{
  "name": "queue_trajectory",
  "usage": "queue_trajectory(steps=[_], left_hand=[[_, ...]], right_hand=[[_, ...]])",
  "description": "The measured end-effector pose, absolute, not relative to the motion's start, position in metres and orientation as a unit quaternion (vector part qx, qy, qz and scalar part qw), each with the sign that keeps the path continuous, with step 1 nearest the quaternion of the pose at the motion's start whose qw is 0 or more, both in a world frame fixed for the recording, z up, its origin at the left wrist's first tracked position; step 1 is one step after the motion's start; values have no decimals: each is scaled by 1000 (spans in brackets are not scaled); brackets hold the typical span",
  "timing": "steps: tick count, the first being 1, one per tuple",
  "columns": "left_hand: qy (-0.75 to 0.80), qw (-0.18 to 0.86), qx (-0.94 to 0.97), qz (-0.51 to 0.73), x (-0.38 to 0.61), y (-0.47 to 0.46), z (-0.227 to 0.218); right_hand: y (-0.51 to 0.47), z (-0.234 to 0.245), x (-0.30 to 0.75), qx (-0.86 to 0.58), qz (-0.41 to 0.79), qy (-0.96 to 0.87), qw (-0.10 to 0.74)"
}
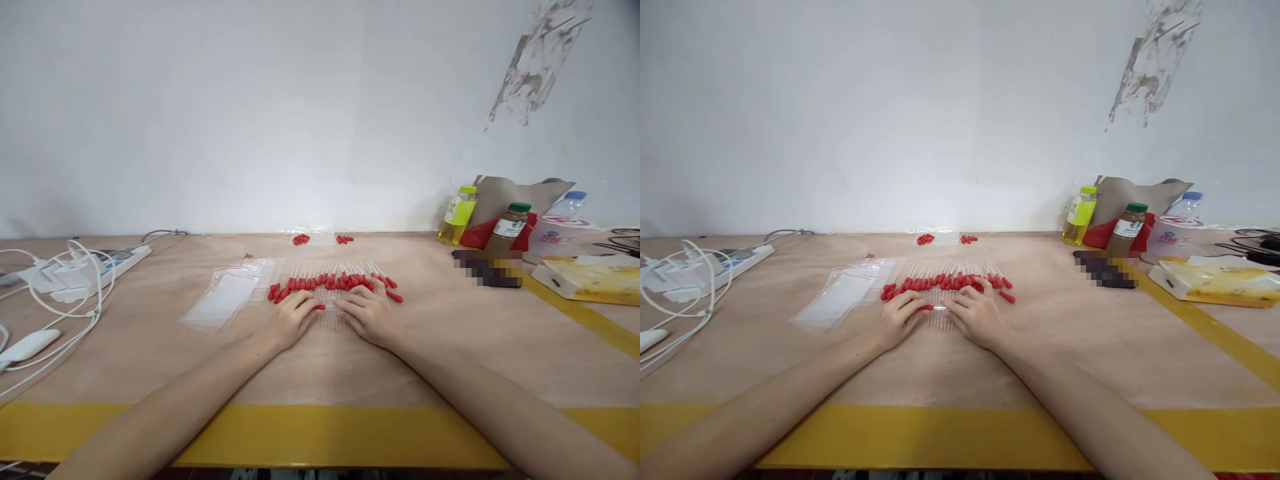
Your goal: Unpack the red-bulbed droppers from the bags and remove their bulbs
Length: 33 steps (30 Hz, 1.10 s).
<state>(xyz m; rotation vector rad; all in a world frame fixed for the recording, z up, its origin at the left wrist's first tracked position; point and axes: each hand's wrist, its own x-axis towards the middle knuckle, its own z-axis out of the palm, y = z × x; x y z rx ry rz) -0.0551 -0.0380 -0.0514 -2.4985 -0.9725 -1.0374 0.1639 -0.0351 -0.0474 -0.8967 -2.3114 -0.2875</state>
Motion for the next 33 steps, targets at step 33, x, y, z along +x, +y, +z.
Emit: queue_trajectory(steps=[33], left_hand=[[-581,17,-687,-436,-118,-20,-11]], right_hand=[[-23,-53,182,-500,-74,-804,313]])
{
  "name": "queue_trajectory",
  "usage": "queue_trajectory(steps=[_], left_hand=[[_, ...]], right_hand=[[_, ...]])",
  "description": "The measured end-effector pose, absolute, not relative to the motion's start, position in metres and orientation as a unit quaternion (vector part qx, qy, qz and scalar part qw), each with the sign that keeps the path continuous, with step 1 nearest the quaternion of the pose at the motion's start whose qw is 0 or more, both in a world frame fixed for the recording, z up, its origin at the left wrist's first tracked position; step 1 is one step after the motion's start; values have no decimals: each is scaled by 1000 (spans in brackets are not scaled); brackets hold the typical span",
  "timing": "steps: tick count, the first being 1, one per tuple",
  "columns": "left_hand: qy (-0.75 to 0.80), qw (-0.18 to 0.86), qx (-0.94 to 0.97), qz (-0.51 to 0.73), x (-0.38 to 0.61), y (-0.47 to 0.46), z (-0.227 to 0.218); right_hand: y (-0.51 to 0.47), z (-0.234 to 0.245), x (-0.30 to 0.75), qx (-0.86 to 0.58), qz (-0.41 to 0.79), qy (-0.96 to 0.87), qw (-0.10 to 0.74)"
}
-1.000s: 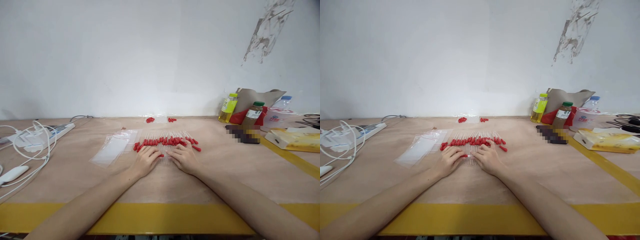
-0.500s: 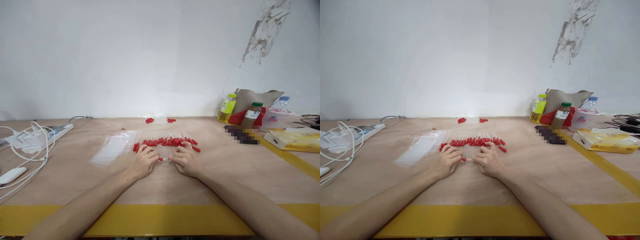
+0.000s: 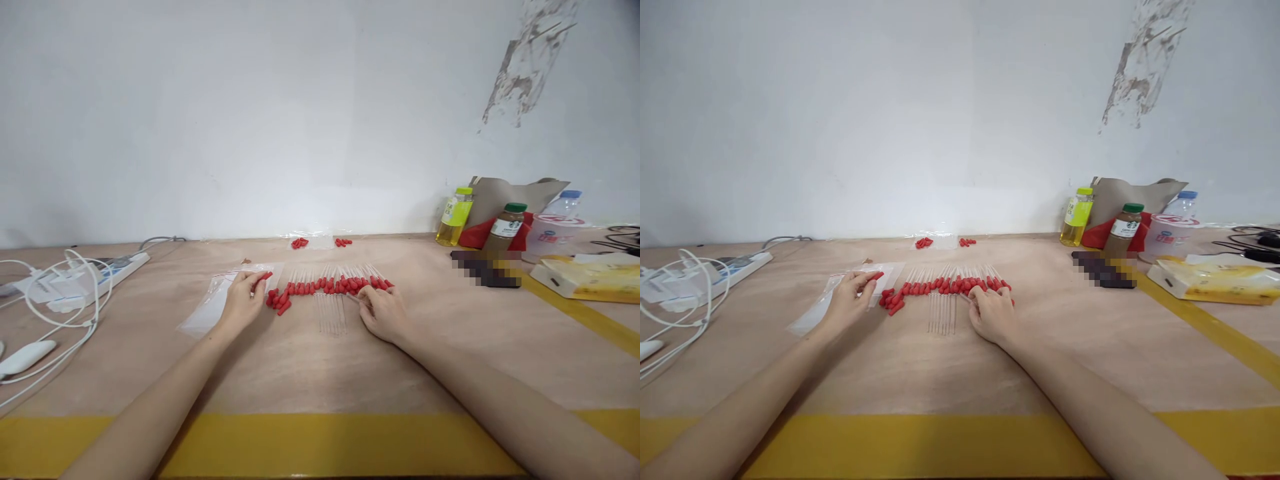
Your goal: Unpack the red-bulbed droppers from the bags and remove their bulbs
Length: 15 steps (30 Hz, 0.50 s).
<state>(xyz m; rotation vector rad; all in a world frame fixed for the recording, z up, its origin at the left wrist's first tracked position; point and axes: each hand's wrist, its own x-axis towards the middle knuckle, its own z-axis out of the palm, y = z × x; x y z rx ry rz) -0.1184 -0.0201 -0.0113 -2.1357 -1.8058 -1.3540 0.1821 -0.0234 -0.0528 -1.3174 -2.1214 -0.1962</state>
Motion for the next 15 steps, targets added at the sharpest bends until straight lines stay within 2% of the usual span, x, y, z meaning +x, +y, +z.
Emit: queue_trajectory(steps=[5,15], left_hand=[[-633,-95,-622,-451,-135,-4,-18],[-618,-67,-699,-354,-122,-4,-21]], right_hand=[[-24,-56,172,-492,-63,-812,307],[-32,-55,160,-446,-70,-834,317]])
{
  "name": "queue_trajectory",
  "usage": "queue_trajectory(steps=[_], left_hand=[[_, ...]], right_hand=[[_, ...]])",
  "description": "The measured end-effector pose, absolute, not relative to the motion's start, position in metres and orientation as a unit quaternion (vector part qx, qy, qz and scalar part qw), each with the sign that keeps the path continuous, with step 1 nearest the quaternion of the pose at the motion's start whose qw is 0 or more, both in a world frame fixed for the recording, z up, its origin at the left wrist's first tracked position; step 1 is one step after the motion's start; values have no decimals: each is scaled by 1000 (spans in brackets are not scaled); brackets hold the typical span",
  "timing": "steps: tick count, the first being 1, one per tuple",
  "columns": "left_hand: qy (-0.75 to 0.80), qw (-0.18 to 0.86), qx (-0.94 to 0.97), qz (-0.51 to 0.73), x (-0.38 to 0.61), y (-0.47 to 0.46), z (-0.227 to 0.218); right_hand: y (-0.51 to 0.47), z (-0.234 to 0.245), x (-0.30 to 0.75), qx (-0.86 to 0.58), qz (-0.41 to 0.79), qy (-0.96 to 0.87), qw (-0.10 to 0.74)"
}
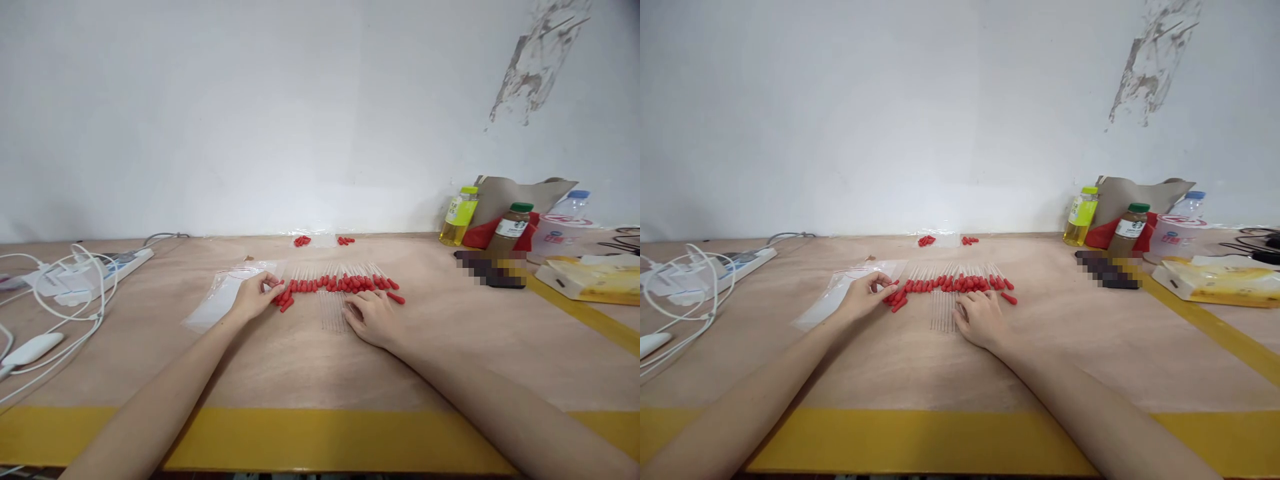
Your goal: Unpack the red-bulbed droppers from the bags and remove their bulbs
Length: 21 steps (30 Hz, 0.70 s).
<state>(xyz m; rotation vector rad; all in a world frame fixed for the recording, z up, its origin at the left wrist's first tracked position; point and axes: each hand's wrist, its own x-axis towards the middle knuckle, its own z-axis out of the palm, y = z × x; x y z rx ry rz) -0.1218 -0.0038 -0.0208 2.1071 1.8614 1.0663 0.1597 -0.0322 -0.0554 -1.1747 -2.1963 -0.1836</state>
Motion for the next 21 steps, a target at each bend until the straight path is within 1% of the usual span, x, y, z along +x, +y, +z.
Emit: queue_trajectory(steps=[3,8,11,15,21], left_hand=[[617,69,708,338,-119,-5,-21],[600,68,708,366,-121,-3,-23],[622,52,690,366,-125,2,-21],[686,38,670,281,-125,17,-11],[737,92,652,150,-105,46,7]], right_hand=[[-35,-52,159,-442,-70,-838,311],[-36,-50,160,-437,-78,-844,303],[-35,-51,160,-433,-78,-846,300],[-35,-53,159,-439,-74,-840,310],[-32,-53,161,-469,-41,-821,323]])
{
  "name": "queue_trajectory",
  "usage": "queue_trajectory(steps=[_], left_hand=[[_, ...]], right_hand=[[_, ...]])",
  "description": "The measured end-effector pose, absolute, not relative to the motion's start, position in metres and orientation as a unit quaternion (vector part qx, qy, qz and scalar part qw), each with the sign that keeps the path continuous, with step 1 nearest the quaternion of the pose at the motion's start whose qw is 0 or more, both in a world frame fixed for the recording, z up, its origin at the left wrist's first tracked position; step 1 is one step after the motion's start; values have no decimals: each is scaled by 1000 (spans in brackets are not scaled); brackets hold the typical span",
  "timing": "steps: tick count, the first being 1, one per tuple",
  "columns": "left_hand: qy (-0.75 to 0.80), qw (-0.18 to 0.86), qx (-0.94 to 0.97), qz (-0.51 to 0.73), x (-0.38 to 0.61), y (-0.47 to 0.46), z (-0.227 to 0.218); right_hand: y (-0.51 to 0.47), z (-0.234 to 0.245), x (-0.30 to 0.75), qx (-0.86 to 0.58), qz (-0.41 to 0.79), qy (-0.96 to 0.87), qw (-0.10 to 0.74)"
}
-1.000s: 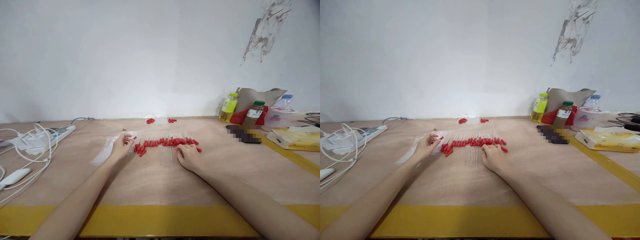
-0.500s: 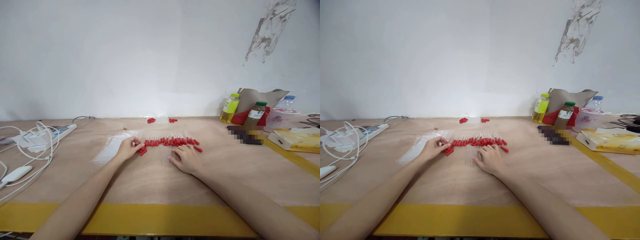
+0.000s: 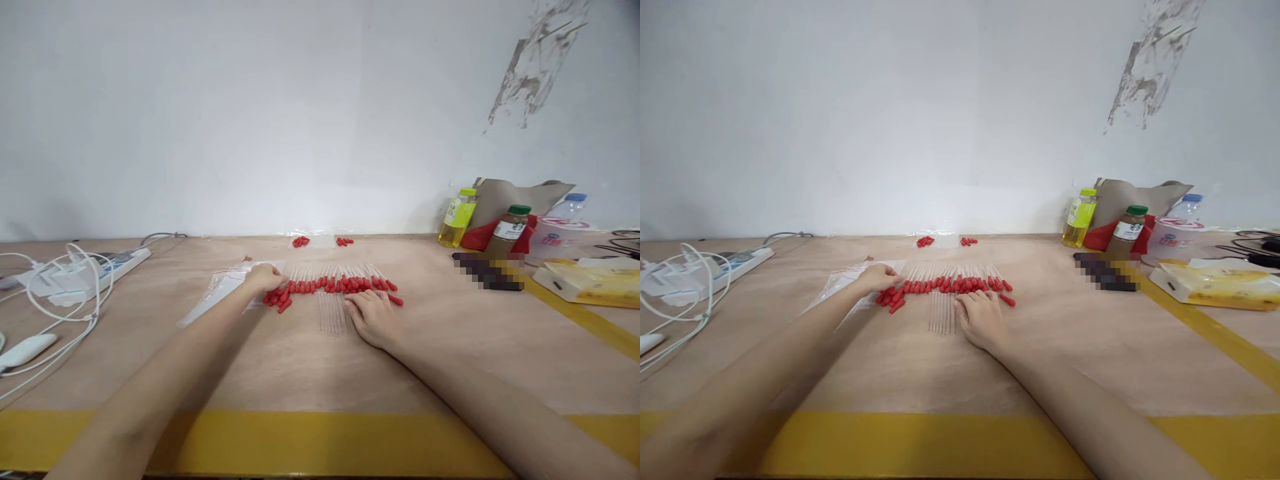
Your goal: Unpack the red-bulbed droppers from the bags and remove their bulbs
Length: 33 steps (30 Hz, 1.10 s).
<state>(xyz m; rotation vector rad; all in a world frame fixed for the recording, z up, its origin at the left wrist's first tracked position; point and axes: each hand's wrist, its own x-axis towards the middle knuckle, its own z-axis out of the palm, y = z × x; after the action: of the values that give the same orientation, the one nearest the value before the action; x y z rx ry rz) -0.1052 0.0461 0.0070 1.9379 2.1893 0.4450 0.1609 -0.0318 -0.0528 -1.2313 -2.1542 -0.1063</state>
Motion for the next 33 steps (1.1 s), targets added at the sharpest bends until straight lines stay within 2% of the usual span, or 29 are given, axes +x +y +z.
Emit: queue_trajectory(steps=[8,14,18,22,24,29,33], left_hand=[[760,144,631,53,-77,59,17],[768,118,624,77,-79,66,16],[746,53,647,148,-85,61,20],[661,-9,714,231,-81,27,16],[547,-19,798,253,-77,3,6],[350,-116,882,294,-64,-41,-31],[306,-144,883,325,-55,-46,-46]], right_hand=[[-27,-54,165,-488,-17,-801,347],[-29,-51,167,-474,-53,-792,381],[-29,-51,167,-473,-67,-779,406],[-28,-50,170,-469,-103,-746,462],[-29,-49,172,-450,-133,-745,475],[-34,-46,173,-312,-176,-845,396],[-37,-47,166,-276,-167,-873,366]])
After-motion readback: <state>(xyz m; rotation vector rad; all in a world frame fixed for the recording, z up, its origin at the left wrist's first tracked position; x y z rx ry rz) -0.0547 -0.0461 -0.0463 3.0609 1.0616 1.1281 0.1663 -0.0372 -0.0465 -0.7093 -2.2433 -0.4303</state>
